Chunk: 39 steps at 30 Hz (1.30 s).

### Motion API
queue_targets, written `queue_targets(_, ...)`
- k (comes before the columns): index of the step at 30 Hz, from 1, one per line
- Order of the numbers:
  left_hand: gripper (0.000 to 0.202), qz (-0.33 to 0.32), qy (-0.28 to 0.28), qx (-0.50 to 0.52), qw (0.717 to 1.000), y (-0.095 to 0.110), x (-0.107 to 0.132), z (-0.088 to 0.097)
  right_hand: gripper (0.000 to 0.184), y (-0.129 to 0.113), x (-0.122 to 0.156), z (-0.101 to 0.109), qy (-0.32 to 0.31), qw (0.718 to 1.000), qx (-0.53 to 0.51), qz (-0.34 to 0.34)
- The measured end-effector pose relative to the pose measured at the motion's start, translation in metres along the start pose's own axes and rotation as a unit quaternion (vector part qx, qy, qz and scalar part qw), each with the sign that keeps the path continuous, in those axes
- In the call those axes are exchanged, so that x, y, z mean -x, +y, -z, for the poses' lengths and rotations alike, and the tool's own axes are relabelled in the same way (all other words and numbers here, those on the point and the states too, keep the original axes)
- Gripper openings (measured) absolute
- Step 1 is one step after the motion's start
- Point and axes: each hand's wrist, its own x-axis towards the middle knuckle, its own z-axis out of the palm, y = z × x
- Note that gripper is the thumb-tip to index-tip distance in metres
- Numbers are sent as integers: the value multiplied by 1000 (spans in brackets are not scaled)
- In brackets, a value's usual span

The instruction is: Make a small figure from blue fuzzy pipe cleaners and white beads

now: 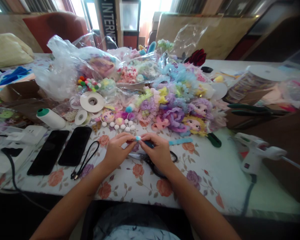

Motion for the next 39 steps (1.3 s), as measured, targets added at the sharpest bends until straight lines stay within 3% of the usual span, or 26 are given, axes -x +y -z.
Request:
queue_targets(8, 8, -26, 41, -35, 998, -2, 5, -6, 5, -2, 1, -1, 4, 999, -35, -37)
queue_targets(18, 9, -51, 51, -39, 997, -6, 8, -10, 10, 0, -1, 1, -8, 989, -107, -100)
queue_targets(32, 9, -56, 6, -54, 997, -6, 7, -7, 21, 1, -3, 0, -19, 980, -143, -134)
queue_targets(36, 8, -14, 3, -18, 1000, -3, 5, -6, 17, 3, -3, 0, -17, 986, -126, -110)
queue_targets(39, 13, 81, 3, 79, 994, 1, 0, -2, 10, 2, -3, 2, 16, 997, -44, -58)
